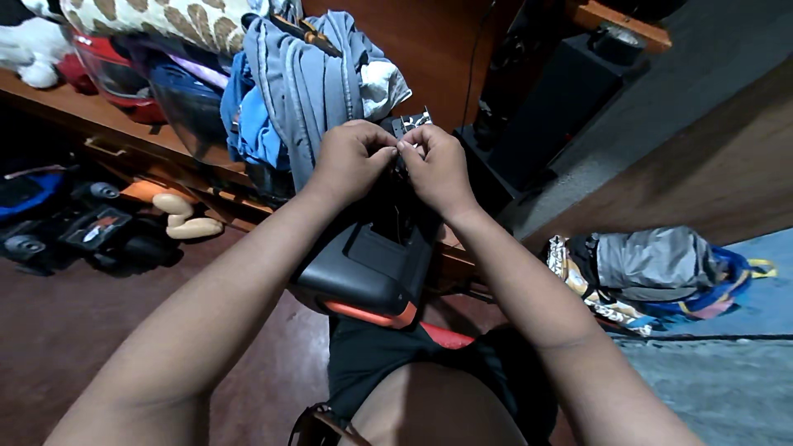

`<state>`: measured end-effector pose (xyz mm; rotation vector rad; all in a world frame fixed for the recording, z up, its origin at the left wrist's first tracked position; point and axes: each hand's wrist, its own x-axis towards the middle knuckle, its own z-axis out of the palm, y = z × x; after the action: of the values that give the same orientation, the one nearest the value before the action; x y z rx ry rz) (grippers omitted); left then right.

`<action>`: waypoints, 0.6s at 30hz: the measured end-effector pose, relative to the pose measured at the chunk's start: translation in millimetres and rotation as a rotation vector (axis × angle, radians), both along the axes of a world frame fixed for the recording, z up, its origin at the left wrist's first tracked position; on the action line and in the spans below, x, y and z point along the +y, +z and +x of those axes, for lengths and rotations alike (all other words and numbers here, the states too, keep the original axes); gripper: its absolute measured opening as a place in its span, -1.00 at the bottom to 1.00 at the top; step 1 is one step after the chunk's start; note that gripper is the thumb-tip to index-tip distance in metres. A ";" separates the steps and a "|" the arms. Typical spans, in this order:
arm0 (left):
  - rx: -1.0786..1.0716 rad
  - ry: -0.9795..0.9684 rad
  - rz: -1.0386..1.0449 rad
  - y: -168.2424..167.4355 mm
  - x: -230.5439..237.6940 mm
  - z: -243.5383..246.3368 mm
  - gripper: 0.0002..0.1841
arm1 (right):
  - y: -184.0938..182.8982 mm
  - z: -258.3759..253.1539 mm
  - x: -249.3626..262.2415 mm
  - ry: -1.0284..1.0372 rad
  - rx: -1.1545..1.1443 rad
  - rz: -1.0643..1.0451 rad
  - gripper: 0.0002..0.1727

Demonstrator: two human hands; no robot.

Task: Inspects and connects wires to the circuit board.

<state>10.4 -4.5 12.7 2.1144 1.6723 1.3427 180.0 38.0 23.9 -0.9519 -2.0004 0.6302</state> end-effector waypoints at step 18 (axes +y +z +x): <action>-0.070 -0.021 -0.046 3.0 -3.8 -0.3 -0.86 | -9.8 5.9 22.3 -0.108 -0.203 0.575 -0.67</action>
<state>10.0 -8.2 15.7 2.0294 1.6337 1.3437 185.9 60.3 14.0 -0.7777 -2.1146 -0.1140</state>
